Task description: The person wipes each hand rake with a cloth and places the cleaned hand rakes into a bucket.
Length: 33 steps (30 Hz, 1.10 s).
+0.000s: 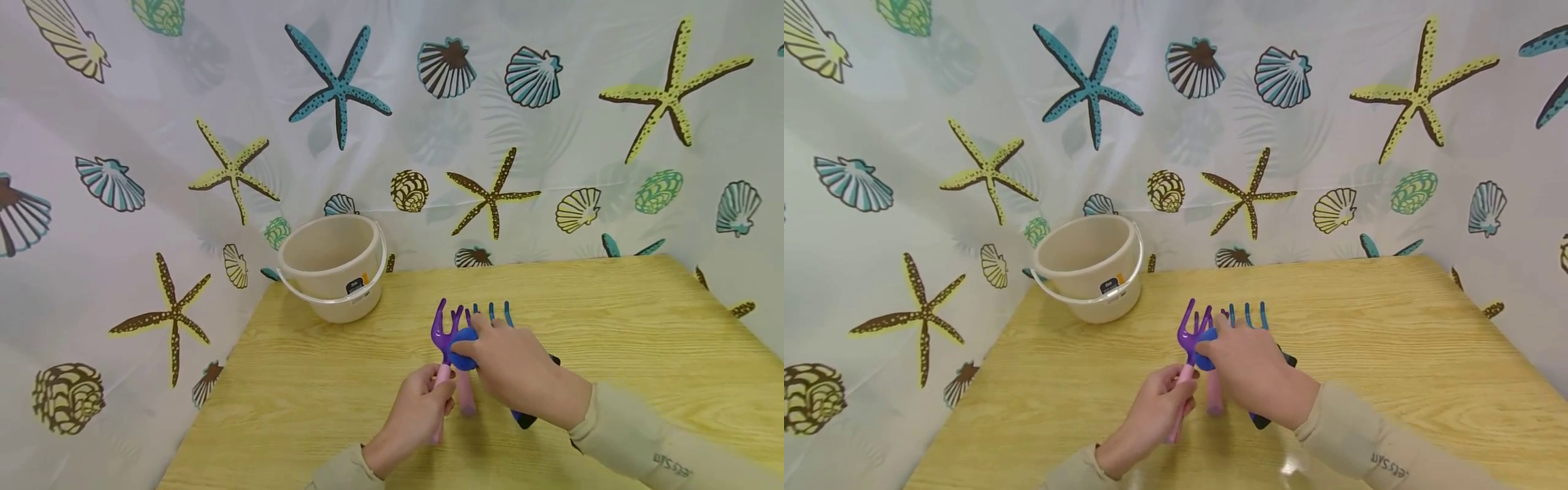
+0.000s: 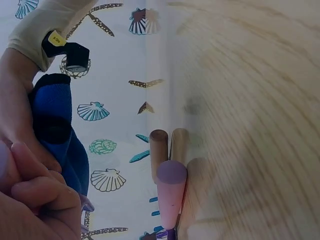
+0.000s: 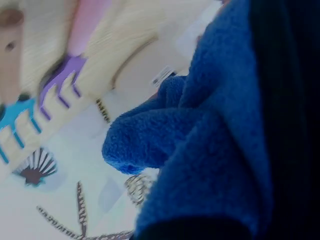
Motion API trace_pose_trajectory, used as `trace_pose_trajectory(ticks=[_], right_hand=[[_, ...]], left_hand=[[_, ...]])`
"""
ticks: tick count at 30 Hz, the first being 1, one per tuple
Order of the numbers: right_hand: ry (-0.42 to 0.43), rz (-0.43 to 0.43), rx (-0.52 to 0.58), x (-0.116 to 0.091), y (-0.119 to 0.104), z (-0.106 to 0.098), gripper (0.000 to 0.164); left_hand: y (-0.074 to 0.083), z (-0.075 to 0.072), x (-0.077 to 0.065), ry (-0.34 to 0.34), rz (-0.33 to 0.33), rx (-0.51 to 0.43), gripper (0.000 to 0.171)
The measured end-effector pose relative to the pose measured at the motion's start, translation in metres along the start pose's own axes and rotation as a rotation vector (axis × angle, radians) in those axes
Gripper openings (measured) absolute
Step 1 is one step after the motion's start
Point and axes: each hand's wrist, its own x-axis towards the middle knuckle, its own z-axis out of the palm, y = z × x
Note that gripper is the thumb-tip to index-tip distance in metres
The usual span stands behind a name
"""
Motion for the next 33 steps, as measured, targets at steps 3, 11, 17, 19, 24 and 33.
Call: trace_pose_trajectory(ticks=[3, 11, 17, 19, 24, 33], right_hand=[[0.008, -0.01, 0.009, -0.001, -0.005, 0.0, 0.043], [0.016, 0.036, -0.015, -0.005, 0.01, 0.009, 0.039], [0.019, 0.067, -0.04, -0.005, 0.022, 0.017, 0.047], [0.049, 0.074, -0.062, -0.005, 0.026, 0.02, 0.048], [0.162, 0.058, -0.131, -0.006, 0.033, 0.023, 0.041], [0.105, 0.084, -0.041, -0.009, 0.02, 0.019, 0.051]], left_hand=[[0.002, -0.001, 0.0, 0.0, -0.026, -0.037, 0.022], [0.001, -0.001, 0.001, 0.01, -0.002, -0.123, 0.021], [-0.002, -0.003, -0.001, 0.013, -0.004, -0.132, 0.022], [-0.002, -0.002, -0.003, 0.006, 0.003, -0.132, 0.02], [0.0, -0.001, -0.005, -0.008, -0.016, -0.141, 0.021], [0.002, -0.003, -0.005, 0.017, -0.032, -0.143, 0.02]])
